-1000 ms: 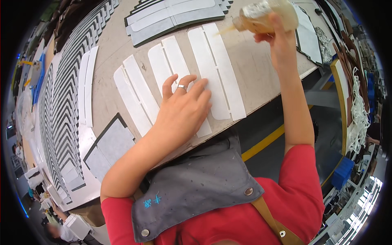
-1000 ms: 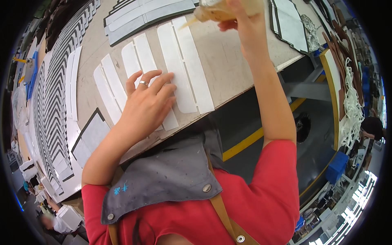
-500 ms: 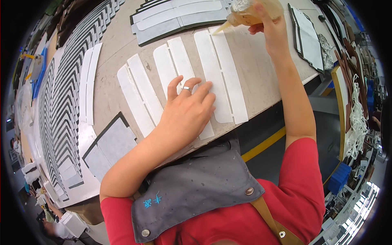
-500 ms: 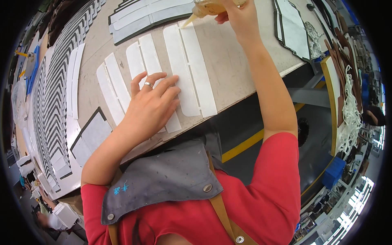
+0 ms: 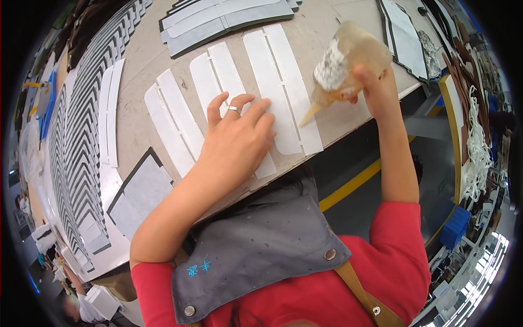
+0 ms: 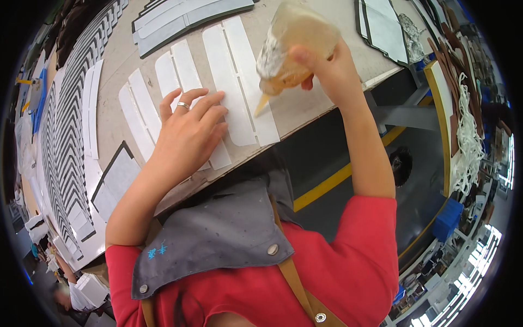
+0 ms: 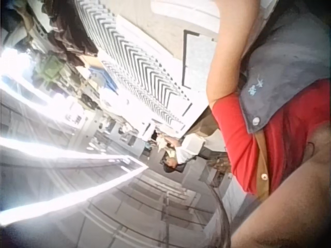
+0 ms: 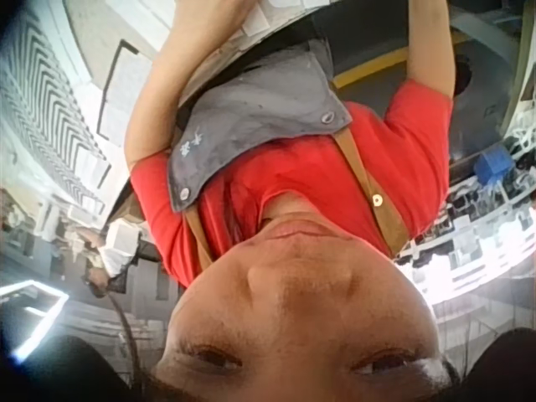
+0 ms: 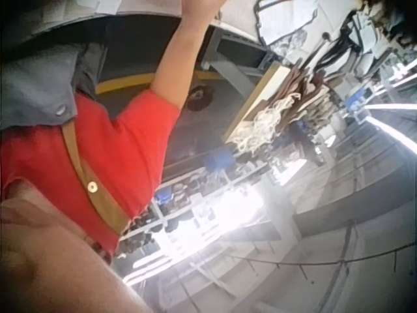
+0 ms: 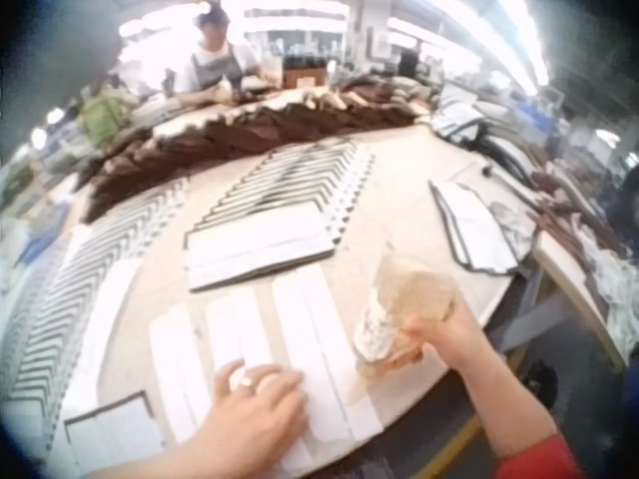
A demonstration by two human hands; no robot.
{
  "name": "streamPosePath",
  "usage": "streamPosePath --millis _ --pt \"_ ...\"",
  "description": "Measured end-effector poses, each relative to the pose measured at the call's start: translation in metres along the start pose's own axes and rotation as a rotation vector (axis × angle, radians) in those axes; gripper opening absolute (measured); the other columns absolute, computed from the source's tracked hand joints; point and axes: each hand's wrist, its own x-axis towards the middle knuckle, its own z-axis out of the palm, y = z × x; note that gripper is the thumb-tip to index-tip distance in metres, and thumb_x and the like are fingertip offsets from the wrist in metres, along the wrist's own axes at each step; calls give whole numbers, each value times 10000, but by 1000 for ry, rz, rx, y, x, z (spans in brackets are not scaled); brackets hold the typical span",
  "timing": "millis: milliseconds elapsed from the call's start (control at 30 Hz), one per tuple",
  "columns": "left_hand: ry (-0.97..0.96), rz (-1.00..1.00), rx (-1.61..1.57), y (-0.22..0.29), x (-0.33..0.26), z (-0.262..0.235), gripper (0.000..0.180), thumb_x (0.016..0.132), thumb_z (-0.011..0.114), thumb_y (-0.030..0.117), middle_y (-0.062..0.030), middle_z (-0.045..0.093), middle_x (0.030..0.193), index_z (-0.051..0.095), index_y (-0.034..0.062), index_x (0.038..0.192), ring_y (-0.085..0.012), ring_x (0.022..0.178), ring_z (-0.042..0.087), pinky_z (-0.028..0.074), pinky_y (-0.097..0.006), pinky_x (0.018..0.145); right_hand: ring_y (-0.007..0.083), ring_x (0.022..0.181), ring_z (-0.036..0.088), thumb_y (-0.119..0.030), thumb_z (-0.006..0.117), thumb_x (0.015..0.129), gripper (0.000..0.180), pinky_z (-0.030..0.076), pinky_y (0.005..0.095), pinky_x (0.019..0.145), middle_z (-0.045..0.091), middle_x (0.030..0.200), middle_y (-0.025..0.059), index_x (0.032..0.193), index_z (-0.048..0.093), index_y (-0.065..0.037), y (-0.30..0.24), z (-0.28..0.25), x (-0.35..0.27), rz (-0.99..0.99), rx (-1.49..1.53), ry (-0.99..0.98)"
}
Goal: The person assembles white plastic components by applying glue from a bottle to the edges of white strips and attaching them to a black frame. The person handles the parts one at a time, pressing them into place and stacking the finished units on the table.
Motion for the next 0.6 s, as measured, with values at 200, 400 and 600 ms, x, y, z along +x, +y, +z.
streamPosePath --millis 200,400,600 --pt "2 2 29 1 1 1 173 764 609 135 -37 556 1120 581 75 924 -234 1098 477 213 -445 991 123 845 567 -238 834 586 743 480 255 670 566 985 52 1171 442 -1 -16 7 -33 -236 -30 -93" --pt "-2 5 31 1 0 1 166 771 601 137 -41 558 1118 582 71 922 -238 1095 481 210 -445 991 154 993 533 -263 908 416 941 440 297 831 544 1087 72 1183 429 0 -38 1 -42 -449 -409 -248" --pt "15 9 8 0 0 2 162 766 605 129 -48 558 1113 575 67 912 -242 1087 486 218 -451 986 179 980 561 -227 836 557 787 465 327 823 566 1056 94 1192 431 1 -38 -14 -28 -450 -99 -140"
